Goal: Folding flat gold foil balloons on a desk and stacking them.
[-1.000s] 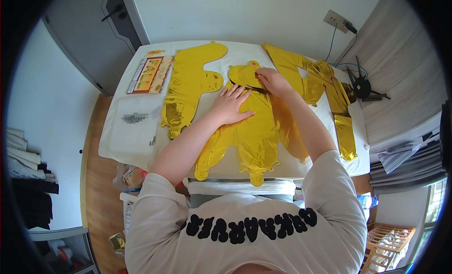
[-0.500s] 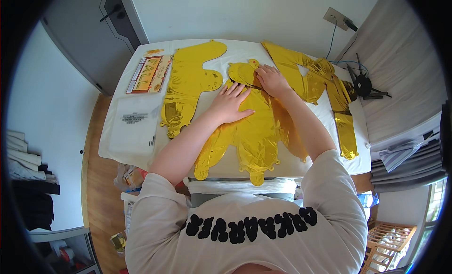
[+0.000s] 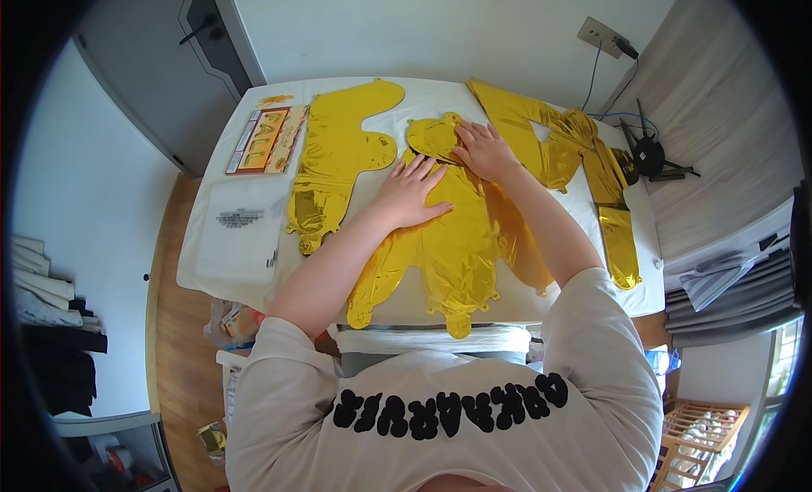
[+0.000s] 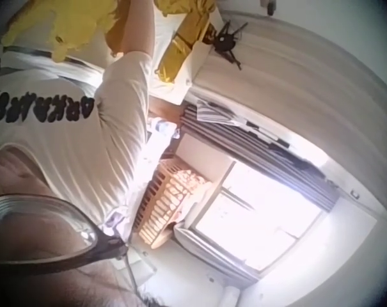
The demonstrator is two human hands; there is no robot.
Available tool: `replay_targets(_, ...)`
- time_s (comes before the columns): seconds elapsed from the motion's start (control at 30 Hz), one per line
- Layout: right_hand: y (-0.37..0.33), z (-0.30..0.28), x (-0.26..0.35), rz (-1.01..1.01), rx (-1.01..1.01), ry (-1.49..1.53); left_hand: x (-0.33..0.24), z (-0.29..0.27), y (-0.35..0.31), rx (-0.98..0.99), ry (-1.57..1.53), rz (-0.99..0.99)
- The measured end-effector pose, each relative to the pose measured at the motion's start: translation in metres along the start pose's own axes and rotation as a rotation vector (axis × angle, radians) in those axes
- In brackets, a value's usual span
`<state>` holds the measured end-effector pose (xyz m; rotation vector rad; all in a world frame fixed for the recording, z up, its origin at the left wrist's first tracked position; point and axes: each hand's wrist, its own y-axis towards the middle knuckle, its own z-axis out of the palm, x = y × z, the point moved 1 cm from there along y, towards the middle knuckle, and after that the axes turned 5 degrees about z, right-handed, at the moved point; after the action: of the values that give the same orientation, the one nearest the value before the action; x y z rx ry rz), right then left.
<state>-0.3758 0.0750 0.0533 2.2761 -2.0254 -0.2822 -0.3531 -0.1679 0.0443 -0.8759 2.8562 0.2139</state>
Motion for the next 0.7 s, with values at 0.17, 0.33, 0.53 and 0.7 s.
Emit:
replay_targets(0.17,0.001,0.000,0.001,0.036,0.064,-0.030,0.000,0.000,0.000,-0.008,-0.005,0.011)
replay_targets(0.33,-0.002,-0.005,-0.004,0.019,0.079,0.029,-0.002,-0.003,0.002,0.013,-0.003,-0.012)
replay_targets(0.53,-0.028,-0.015,-0.015,0.092,-0.132,0.472,-0.002,0.001,0.004,-0.006,-0.042,0.003)
replay_targets(0.7,-0.122,-0.044,-0.021,0.443,-0.109,0.393,0.002,0.004,0.002,0.023,-0.030,-0.009)
